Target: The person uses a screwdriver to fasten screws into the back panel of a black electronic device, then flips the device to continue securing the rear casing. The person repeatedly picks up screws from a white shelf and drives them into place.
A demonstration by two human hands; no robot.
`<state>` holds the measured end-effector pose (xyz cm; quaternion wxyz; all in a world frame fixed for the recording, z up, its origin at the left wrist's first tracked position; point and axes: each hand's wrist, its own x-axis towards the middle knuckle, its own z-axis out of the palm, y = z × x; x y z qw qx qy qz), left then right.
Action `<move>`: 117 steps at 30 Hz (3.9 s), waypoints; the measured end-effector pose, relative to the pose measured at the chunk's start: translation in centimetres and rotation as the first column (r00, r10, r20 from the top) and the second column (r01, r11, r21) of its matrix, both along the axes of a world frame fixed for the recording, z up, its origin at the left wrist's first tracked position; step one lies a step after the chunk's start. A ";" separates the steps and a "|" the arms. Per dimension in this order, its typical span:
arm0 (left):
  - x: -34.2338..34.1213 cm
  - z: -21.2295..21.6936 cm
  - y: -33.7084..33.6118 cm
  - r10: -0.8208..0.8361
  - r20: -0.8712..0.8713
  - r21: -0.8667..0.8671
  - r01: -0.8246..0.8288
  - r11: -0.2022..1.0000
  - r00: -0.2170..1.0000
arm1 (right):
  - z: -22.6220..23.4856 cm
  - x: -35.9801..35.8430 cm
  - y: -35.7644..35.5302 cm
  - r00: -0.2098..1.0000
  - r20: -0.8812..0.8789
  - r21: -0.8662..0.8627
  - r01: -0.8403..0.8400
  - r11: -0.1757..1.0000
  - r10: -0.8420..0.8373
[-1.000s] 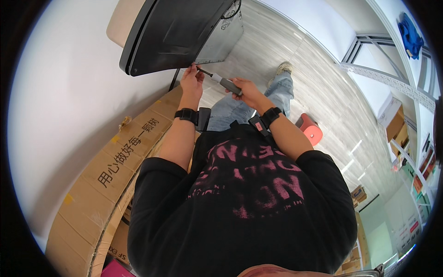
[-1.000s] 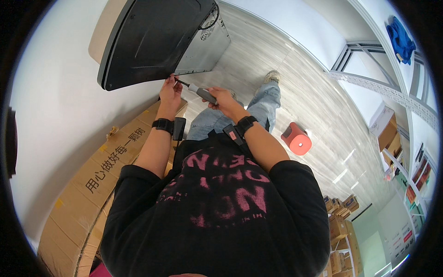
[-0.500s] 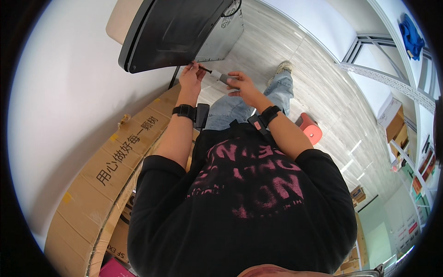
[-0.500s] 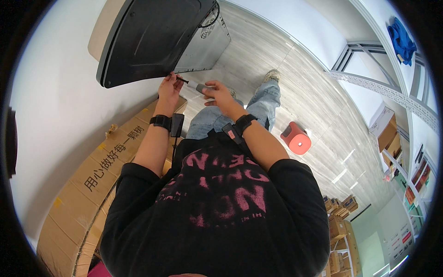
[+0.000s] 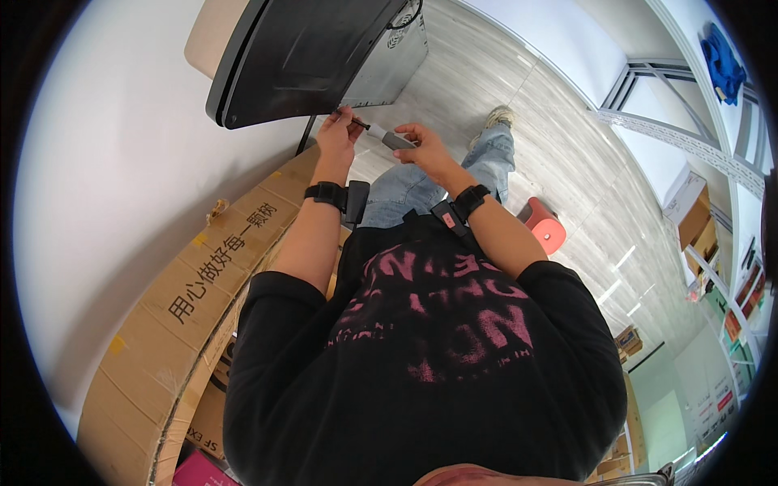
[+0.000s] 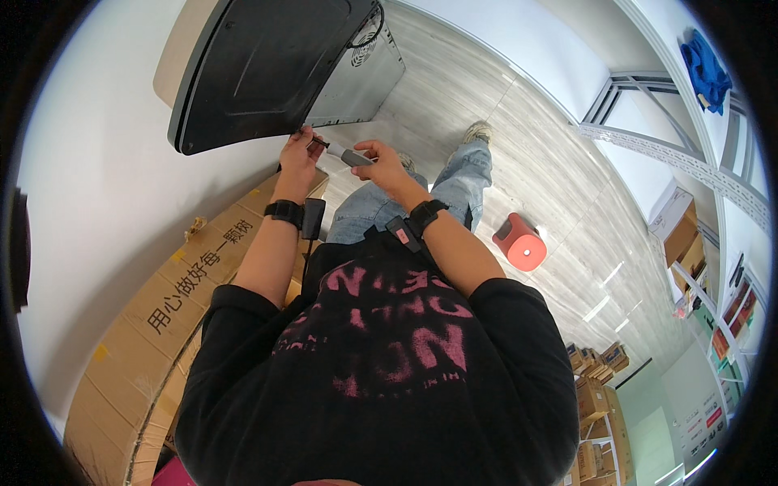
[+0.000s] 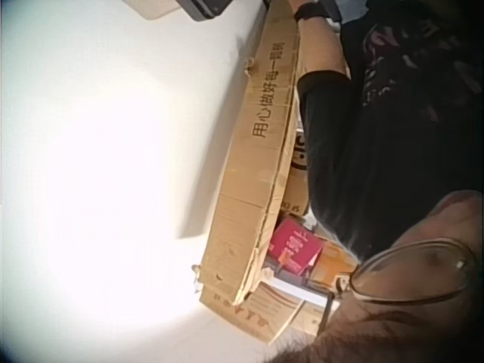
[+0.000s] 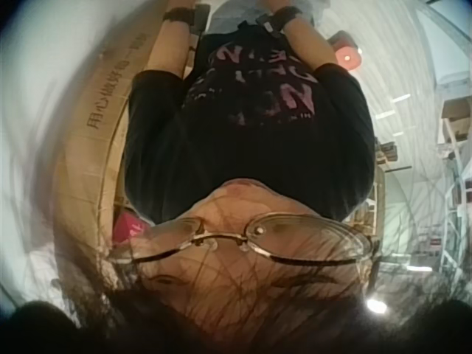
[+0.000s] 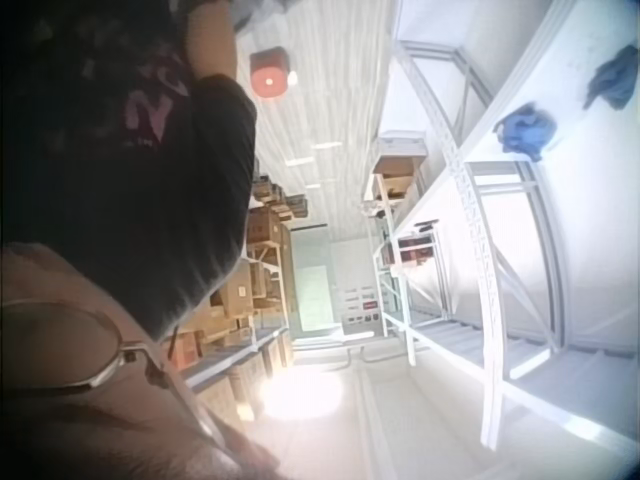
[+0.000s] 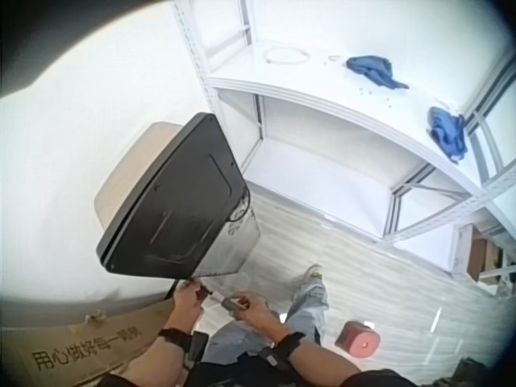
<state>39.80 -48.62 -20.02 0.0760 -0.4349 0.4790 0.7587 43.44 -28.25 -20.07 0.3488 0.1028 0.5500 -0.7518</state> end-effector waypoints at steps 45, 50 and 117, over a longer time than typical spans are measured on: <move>0.3 1.5 -0.5 0.015 -0.002 0.100 -0.015 0.995 1.000 | 0.2 0.0 0.3 0.987 0.038 0.071 -0.159 0.985 0.156; 0.5 2.8 0.0 -0.055 -0.080 0.191 0.070 0.979 0.995 | 0.4 -0.1 2.0 0.991 0.057 0.073 -0.128 0.989 0.124; -41.7 18.3 41.6 -0.891 -0.375 -0.926 -0.140 0.350 0.256 | 19.3 -32.2 43.9 0.921 -0.094 -0.104 0.369 0.924 -0.378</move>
